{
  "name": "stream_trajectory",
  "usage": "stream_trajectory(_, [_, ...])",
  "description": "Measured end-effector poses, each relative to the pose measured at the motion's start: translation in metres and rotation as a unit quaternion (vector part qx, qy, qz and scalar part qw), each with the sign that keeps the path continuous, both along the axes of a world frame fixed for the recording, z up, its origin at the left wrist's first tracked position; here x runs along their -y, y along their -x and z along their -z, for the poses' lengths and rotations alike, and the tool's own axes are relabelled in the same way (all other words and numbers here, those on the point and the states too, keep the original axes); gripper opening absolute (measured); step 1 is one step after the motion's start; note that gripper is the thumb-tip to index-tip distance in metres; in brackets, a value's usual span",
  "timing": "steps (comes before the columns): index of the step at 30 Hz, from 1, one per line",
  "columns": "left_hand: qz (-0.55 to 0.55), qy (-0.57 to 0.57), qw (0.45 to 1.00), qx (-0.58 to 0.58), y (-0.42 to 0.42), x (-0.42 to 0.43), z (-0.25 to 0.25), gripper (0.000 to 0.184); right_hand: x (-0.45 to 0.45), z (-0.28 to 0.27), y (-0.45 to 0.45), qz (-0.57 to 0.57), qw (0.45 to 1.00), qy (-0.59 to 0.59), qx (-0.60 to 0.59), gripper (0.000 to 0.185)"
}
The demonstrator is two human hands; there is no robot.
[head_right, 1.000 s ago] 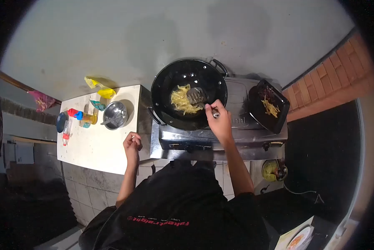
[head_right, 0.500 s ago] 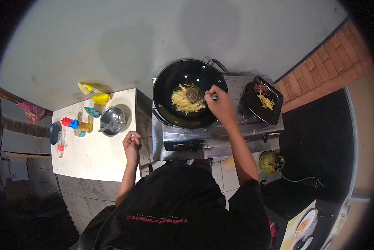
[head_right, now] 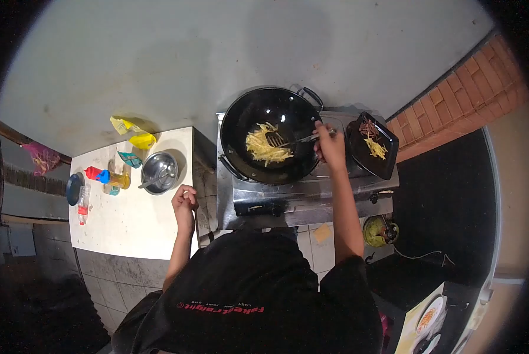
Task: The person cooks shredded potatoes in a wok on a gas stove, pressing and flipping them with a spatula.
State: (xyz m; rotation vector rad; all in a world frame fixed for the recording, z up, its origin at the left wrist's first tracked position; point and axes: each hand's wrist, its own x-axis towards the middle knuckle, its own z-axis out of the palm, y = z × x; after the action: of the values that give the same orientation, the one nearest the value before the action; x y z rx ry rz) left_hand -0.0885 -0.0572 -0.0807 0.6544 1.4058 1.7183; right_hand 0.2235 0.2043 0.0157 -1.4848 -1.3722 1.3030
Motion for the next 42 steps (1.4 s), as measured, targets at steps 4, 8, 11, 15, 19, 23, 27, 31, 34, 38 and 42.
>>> stream_trajectory(4, [0.003,-0.003,1.0,0.001,0.005,-0.004,-0.001,0.031,-0.01,-0.001,-0.011,0.054,0.994,0.037,-0.093,0.029])
stream_trajectory(8, [-0.004,0.015,1.0,0.001,0.005,-0.003,-0.001,0.03,0.005,-0.005,-0.007,0.014,0.999,-0.01,-0.038,0.032])
stream_trajectory(11, [0.002,0.015,1.0,-0.003,0.004,-0.01,-0.001,0.029,0.018,-0.003,0.006,-0.037,0.996,-0.079,0.019,0.032])
stream_trajectory(15, [0.012,0.019,1.0,0.017,0.001,-0.014,-0.003,0.028,0.026,0.011,0.01,-0.04,0.995,-0.094,0.016,0.032])
stream_trajectory(19, [0.019,0.011,1.0,-0.003,0.001,-0.022,-0.007,0.028,0.034,0.003,0.013,-0.022,0.995,-0.087,0.038,0.034])
stream_trajectory(23, [0.032,0.02,0.999,0.013,0.0,-0.025,-0.003,0.029,0.027,-0.002,0.013,-0.021,0.993,-0.095,0.074,0.034])
stream_trajectory(27, [0.041,0.002,0.999,-0.001,-0.001,-0.03,-0.004,0.029,0.024,0.001,0.017,-0.033,0.982,-0.156,0.1,0.034])
stream_trajectory(31, [0.05,-0.007,0.999,0.006,-0.001,-0.034,-0.006,0.028,0.022,0.011,0.016,-0.015,0.967,-0.206,0.148,0.036])
stream_trajectory(34, [0.047,-0.007,0.999,0.004,-0.001,-0.035,-0.003,0.027,0.019,0.007,0.014,-0.013,0.971,-0.193,0.143,0.038])
stream_trajectory(38, [0.044,-0.002,0.999,0.018,-0.004,-0.031,0.001,0.028,0.014,-0.011,0.009,0.04,0.987,-0.13,0.081,0.041])
stream_trajectory(42, [0.037,-0.004,0.999,0.027,-0.006,-0.028,0.002,0.028,0.01,-0.007,-0.005,0.08,0.997,-0.019,-0.01,0.041])
